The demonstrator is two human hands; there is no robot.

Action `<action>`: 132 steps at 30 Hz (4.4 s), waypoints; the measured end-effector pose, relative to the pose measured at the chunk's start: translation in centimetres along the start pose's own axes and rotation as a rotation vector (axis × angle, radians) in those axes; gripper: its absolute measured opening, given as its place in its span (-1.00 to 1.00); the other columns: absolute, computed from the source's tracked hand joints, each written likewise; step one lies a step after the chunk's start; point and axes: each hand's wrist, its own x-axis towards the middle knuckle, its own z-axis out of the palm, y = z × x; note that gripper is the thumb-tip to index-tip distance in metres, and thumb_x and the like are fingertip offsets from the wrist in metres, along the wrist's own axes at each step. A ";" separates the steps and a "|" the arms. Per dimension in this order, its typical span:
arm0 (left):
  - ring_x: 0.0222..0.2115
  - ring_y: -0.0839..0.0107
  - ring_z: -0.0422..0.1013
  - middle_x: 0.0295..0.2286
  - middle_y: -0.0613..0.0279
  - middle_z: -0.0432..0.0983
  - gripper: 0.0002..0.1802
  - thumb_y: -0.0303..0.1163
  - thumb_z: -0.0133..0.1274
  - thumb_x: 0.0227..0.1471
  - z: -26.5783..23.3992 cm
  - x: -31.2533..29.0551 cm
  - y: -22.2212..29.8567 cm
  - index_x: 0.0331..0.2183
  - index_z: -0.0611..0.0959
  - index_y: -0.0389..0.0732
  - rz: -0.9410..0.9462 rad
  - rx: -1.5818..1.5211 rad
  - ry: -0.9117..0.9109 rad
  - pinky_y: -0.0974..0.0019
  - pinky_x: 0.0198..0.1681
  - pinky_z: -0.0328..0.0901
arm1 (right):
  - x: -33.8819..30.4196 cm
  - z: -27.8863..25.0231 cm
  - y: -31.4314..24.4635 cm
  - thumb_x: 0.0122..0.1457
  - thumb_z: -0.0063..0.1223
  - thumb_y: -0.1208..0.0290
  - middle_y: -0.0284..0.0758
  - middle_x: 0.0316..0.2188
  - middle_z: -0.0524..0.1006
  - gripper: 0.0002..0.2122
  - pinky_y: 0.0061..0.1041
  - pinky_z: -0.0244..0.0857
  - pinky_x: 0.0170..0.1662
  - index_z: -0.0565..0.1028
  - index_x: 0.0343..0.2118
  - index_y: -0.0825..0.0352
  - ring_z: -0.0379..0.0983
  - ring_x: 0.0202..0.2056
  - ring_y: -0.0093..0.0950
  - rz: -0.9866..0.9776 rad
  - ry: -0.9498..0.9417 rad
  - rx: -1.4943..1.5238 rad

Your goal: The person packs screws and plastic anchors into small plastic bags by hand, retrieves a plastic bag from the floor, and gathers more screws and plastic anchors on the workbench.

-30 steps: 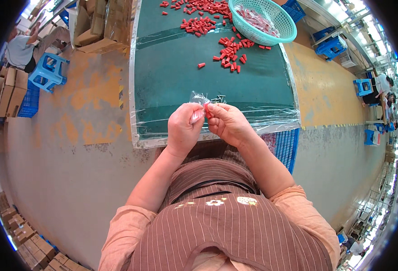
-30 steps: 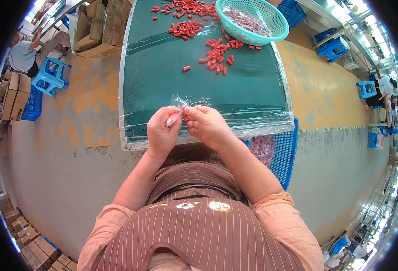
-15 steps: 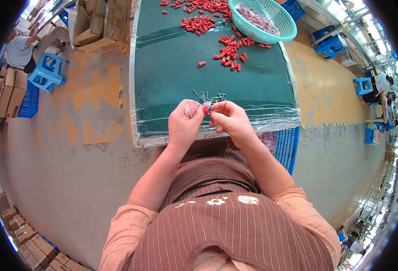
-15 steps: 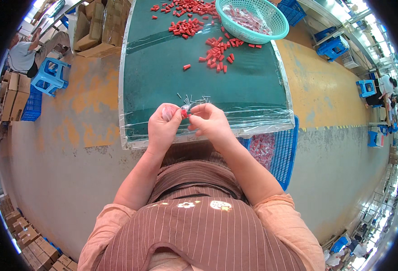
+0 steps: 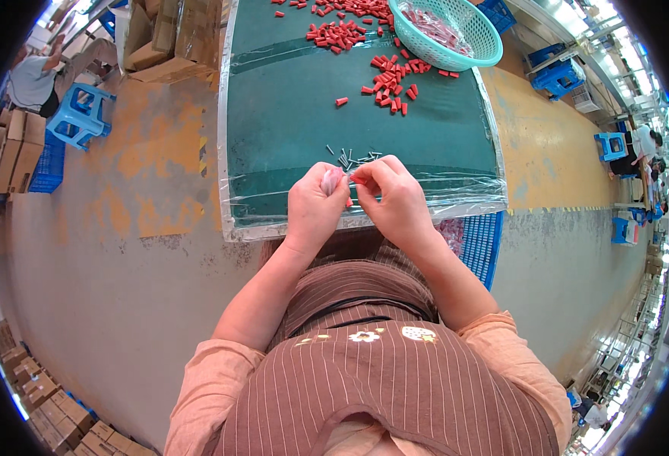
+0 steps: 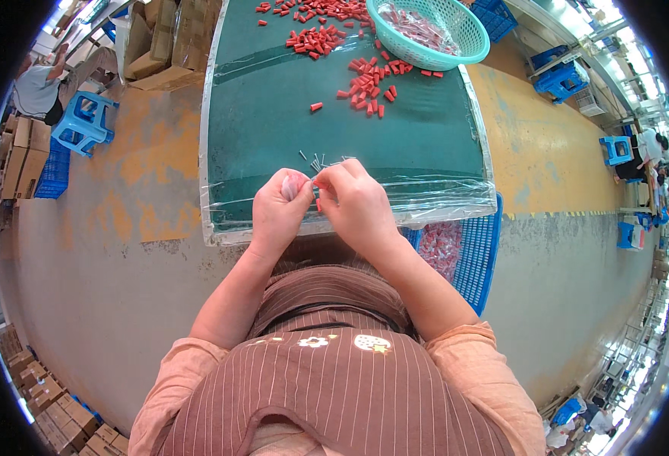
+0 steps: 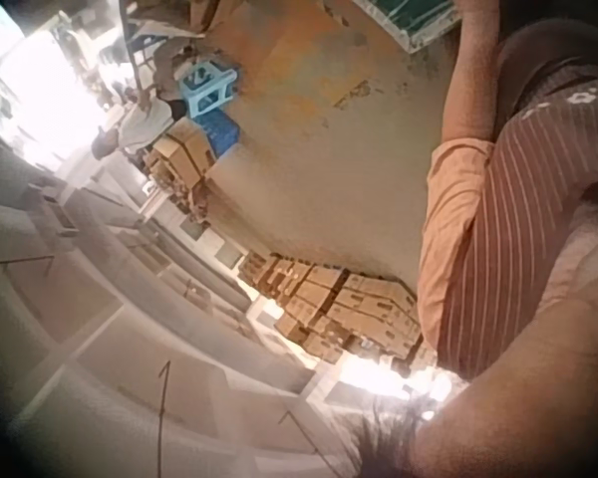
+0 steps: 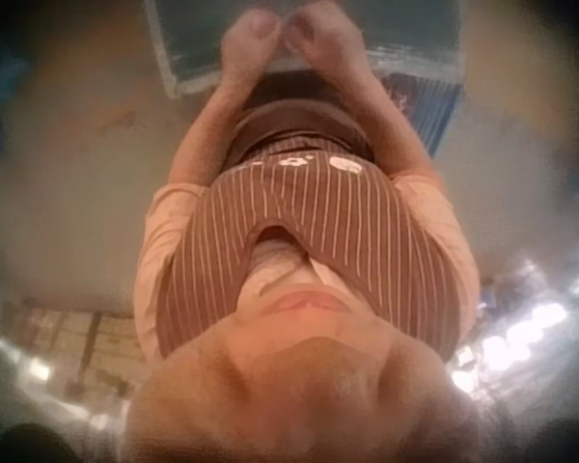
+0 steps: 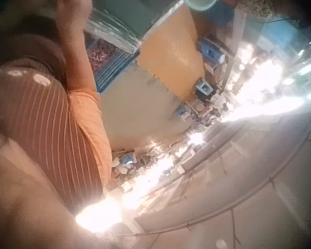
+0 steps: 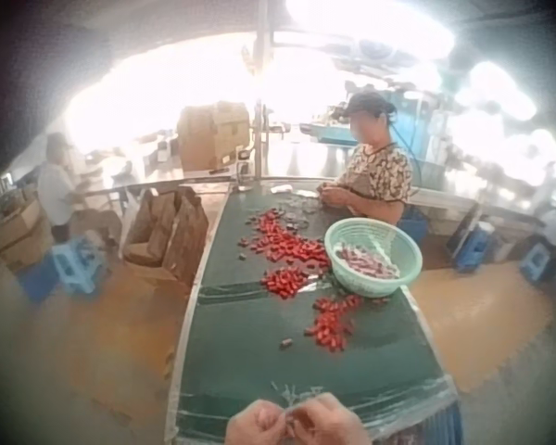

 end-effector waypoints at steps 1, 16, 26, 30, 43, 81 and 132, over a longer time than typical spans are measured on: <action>-0.61 0.66 0.30 -0.63 0.39 0.42 -0.90 -0.46 0.05 0.00 0.1 -0.1 -0.3 -0.48 0.51 -0.27 0.018 0.056 0.001 0.50 -0.52 0.25 | 0.1 -0.1 -0.2 -0.04 0.08 0.59 -0.18 -0.39 0.45 -0.87 -0.40 0.37 -0.35 0.48 -0.37 0.36 0.46 -0.41 -0.24 -0.049 -0.028 -0.136; -0.73 0.73 0.14 -0.59 0.37 0.43 -0.91 -0.42 0.08 0.04 -1.2 -0.1 -0.2 -0.44 0.52 -0.22 -0.317 -0.386 -0.139 0.58 -0.72 -0.01 | -0.1 0.3 0.3 -0.08 0.10 0.61 -0.25 -0.43 0.47 -0.93 -0.38 0.36 -0.32 0.50 -0.47 0.38 0.44 -0.37 -0.29 -0.350 0.099 -0.200; -0.73 0.75 0.09 -0.66 0.49 0.28 -0.83 -0.36 0.15 -0.02 -1.0 1.2 0.1 -0.51 0.49 -0.17 -0.264 -0.244 -0.095 0.59 -0.73 -0.05 | -1.8 2.7 2.9 -0.11 0.05 0.51 -0.18 -0.50 0.43 -0.92 -0.30 0.36 -0.36 0.43 -0.51 0.36 0.42 -0.41 -0.21 -0.111 -0.133 -0.452; -0.75 0.74 0.06 -0.73 0.51 0.24 -0.81 -0.38 0.18 -0.04 -1.6 0.9 -0.7 -0.57 0.50 -0.16 -0.284 -0.181 0.060 0.56 -0.72 -0.05 | -1.6 5.0 4.9 -0.20 0.01 0.52 -0.24 -0.54 0.40 -0.92 -0.34 0.34 -0.34 0.40 -0.56 0.32 0.41 -0.42 -0.27 -0.271 -0.087 -0.382; -0.69 0.74 0.12 -0.65 0.47 0.31 -0.88 -0.50 0.02 0.07 -0.4 0.3 -3.5 -0.50 0.48 -0.21 0.067 -0.007 -0.098 0.61 -0.65 0.03 | -1.2 0.4 0.9 -0.13 0.10 0.58 -0.24 -0.46 0.41 -0.85 -0.35 0.29 -0.23 0.47 -0.42 0.36 0.38 -0.33 -0.23 -0.201 0.102 -0.164; -0.71 0.75 0.08 -0.59 0.46 0.34 -0.84 -0.42 0.10 0.04 -1.7 -0.8 0.4 -0.29 0.55 -0.23 -0.438 -0.442 -0.396 0.61 -0.70 -0.06 | -1.4 -2.0 1.1 -0.08 0.11 0.56 -0.31 -0.43 0.40 -0.90 -0.51 0.28 -0.33 0.44 -0.47 0.38 0.39 -0.39 -0.44 0.062 -0.191 0.148; -0.69 0.78 0.10 -0.62 0.56 0.32 -0.83 -0.47 0.10 0.02 -1.4 -1.0 1.2 -0.26 0.60 -0.24 -0.193 -0.317 -0.261 0.63 -0.67 -0.01 | -0.2 -4.3 0.5 -0.04 0.09 0.56 -0.26 -0.50 0.42 -0.92 -0.48 0.31 -0.34 0.43 -0.49 0.39 0.42 -0.44 -0.40 0.010 -0.284 0.070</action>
